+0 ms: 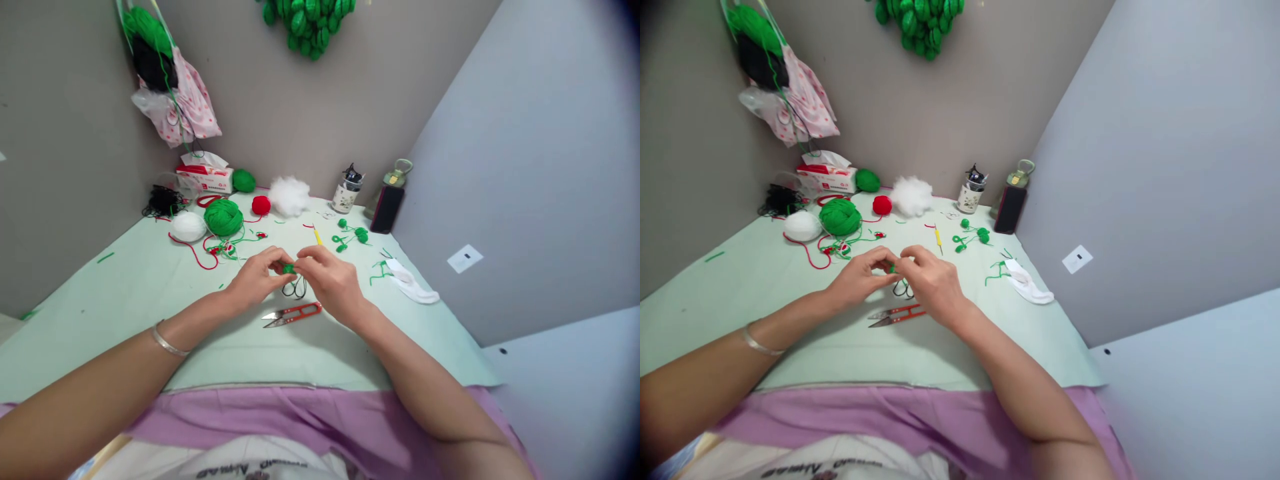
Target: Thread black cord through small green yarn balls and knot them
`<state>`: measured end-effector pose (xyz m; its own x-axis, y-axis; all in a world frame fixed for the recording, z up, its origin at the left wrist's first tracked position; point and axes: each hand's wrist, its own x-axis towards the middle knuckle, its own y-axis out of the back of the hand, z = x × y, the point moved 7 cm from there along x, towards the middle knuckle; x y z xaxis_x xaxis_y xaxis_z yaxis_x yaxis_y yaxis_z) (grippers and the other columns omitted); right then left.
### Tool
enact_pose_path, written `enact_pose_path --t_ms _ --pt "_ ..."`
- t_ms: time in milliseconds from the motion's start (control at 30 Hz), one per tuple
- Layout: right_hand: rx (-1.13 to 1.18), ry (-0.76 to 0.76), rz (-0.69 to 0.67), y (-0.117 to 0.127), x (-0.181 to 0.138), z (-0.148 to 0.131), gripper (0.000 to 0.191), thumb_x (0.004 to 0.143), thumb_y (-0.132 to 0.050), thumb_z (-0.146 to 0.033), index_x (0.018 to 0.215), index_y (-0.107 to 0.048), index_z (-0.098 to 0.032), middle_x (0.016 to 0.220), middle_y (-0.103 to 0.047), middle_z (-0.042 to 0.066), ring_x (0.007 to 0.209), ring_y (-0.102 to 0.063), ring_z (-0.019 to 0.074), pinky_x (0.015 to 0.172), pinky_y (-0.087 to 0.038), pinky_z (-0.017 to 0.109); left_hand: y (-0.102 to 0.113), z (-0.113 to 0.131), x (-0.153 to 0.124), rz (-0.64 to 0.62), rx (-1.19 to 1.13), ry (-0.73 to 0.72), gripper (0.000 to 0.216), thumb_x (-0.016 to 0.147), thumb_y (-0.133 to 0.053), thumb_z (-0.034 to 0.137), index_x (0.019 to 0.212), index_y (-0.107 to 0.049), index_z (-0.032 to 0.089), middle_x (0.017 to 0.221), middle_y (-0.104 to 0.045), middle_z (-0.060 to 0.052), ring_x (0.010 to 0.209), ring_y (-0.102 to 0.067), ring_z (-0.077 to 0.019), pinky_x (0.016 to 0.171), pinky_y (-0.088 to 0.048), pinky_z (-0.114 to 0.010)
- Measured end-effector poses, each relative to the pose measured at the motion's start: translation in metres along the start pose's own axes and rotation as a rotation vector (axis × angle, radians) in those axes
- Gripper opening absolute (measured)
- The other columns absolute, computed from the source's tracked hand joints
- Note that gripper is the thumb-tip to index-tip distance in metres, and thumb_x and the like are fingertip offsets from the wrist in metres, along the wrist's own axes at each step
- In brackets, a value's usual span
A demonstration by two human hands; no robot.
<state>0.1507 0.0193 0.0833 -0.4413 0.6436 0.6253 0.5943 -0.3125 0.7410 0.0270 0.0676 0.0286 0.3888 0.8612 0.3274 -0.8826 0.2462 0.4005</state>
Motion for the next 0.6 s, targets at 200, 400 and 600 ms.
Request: enact_pose_path --t_ms 200,400,600 --pt "0.892 -0.358 0.187 0.051 0.010 0.030 0.017 0.096 -0.050 -0.039 0.092 -0.050 -0.022 0.061 -0.057 -0.005 0.051 -0.060 0.0113 0.051 -0.048 0.024 0.019 -0.022 0.006 0.074 0.168 0.034 0.018 0.077 -0.066 0.033 0.086 -0.058 0.020 0.091 -0.059 -0.002 0.080 -0.059 -0.0171 0.074 -0.047 -0.032" --pt "0.963 -0.412 0.627 0.096 0.005 0.091 0.028 0.085 -0.065 -0.043 0.080 -0.049 -0.021 0.054 -0.041 -0.009 0.051 -0.057 0.0087 0.056 -0.050 0.022 0.037 -0.019 0.011 0.169 0.063 0.129 0.026 0.073 -0.071 0.036 0.086 -0.056 0.019 0.086 -0.058 -0.001 0.073 -0.059 -0.0160 0.071 -0.047 -0.031" --pt "0.981 -0.536 0.494 0.064 0.005 0.089 0.019 0.084 -0.064 -0.035 0.088 -0.052 -0.021 0.059 -0.044 -0.008 0.052 -0.055 0.0082 0.053 -0.047 0.021 0.026 -0.013 0.009 0.013 -0.447 0.228 0.039 0.073 -0.073 0.035 0.110 -0.065 0.023 0.095 -0.060 -0.001 0.072 -0.061 -0.0123 0.074 -0.051 -0.030"
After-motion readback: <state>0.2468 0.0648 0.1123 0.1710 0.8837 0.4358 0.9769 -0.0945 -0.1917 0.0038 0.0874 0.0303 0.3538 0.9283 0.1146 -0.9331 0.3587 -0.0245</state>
